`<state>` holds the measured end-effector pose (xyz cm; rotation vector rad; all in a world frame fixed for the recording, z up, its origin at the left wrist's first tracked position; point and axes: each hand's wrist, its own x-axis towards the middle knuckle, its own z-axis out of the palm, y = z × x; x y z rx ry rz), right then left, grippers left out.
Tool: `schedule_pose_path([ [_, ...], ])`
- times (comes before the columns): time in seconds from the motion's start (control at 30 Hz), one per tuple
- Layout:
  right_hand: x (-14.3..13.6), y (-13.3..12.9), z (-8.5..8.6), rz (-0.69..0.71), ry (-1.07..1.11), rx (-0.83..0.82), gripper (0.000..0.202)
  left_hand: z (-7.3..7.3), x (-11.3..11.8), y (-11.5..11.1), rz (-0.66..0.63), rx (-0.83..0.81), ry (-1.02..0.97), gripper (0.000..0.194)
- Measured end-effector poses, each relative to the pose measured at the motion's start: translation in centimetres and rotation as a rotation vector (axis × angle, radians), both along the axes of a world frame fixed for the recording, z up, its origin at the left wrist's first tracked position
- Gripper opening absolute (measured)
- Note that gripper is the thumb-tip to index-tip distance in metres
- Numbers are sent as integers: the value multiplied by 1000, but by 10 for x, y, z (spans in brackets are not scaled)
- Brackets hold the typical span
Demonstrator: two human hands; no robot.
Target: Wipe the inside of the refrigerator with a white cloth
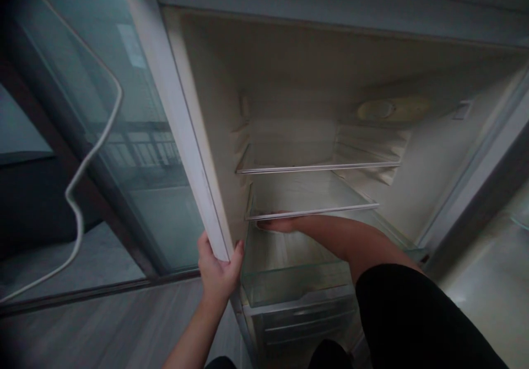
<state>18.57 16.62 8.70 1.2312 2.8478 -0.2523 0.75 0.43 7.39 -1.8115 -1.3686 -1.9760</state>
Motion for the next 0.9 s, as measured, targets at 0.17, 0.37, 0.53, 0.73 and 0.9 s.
schedule_pose_path([
  [0.17,1,12,-17,-68,64,112,43,0,0,0,14,-14,-8,62],
  [0.37,11,16,-5,-136,59,301,51,2,1,-2,12,-34,-26,62],
  [0.53,47,6,4,-89,-91,400,49,2,1,-1,5,-30,-37,63],
  [0.73,135,-3,1,-117,-256,486,50,-1,-1,1,-15,-43,-55,65],
  [0.9,206,-26,-1,-485,-74,428,45,-3,-1,1,-20,-35,-53,65],
])
